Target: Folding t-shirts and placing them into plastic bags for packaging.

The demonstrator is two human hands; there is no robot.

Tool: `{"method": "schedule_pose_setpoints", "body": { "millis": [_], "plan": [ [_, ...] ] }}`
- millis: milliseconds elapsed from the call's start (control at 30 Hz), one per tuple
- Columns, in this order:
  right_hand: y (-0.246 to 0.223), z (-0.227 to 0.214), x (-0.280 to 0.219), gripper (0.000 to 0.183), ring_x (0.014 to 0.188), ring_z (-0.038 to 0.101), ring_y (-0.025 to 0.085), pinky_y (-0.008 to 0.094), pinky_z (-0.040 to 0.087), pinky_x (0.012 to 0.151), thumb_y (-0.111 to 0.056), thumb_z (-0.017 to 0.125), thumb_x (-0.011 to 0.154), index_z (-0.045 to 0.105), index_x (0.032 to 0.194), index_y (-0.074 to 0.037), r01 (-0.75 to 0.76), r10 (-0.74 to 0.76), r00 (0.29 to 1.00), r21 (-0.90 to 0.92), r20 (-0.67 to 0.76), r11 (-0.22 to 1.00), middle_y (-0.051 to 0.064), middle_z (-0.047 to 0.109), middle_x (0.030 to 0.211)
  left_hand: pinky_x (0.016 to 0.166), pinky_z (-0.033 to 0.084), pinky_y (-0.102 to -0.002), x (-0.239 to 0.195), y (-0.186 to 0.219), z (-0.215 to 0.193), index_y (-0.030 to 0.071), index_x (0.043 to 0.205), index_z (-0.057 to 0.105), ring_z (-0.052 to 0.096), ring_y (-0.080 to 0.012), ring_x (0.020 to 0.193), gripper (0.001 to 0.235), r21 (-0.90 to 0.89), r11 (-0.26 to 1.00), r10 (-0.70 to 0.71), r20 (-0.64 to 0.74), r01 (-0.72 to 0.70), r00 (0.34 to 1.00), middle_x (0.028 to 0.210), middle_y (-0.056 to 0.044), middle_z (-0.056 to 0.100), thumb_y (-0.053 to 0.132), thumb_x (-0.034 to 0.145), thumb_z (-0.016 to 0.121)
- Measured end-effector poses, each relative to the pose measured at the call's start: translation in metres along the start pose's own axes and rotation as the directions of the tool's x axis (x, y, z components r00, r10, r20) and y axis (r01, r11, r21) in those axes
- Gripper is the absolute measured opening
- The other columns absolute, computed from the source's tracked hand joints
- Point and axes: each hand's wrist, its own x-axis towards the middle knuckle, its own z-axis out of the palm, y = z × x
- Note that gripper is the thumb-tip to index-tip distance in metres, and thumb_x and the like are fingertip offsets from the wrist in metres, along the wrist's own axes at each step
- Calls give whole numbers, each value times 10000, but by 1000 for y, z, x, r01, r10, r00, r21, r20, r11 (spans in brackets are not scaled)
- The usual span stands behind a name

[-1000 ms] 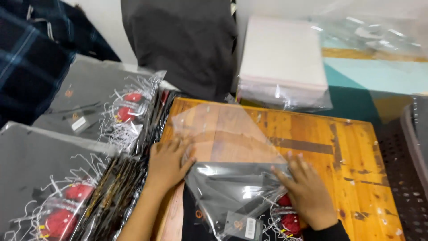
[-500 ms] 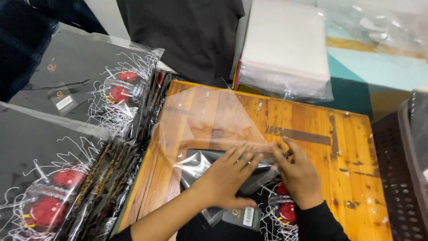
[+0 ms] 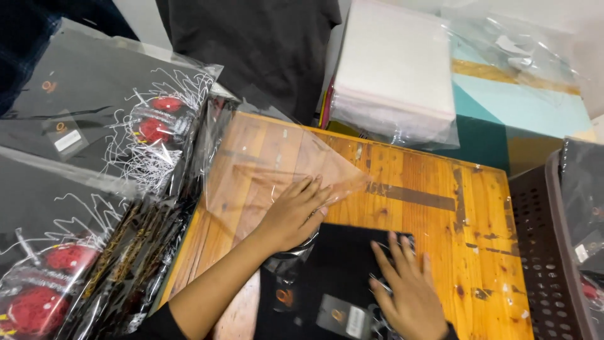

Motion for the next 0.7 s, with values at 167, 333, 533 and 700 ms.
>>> {"method": "schedule_pose_setpoints", "body": {
  "millis": [167,333,533,700],
  "plan": [
    [102,25,-74,780,1593,-19,225,629,115,1165,-634,325,924,72,1627,-413,-188,271,941,-349,204,918,-66,-63,1755,1234,153,-482,4,7,-2,122,1582,358,209,-356,1549,537,-232,971,-22,135,53,991,1655,-185,299,336,1100,257],
    [160,26,-137,777,1608,301,126,453,422,1104,-606,523,764,368,1518,-500,-324,341,938,-515,-65,794,-110,292,1720,1243,112,-497,1,9,7,103,1608,273,160,-390,1552,564,-209,978,33,175,4,984,1662,-190,272,335,1096,231],
    [75,-35,-48,512,1337,563,282,433,415,1125,-389,566,935,624,1373,-130,-308,313,943,58,-117,950,89,604,1454,1239,116,-538,-10,30,7,72,1559,376,205,-411,1533,573,-163,983,113,148,-88,982,1633,-214,317,387,1103,232],
    [58,-20,8,452,1045,636,299,463,437,921,-509,461,968,630,1291,-240,-193,190,980,-71,-56,979,38,680,1085,1203,274,-539,-12,34,16,10,1464,503,440,-435,1405,516,-57,960,270,-65,-274,961,1498,-270,504,320,1102,305]
  ]
}}
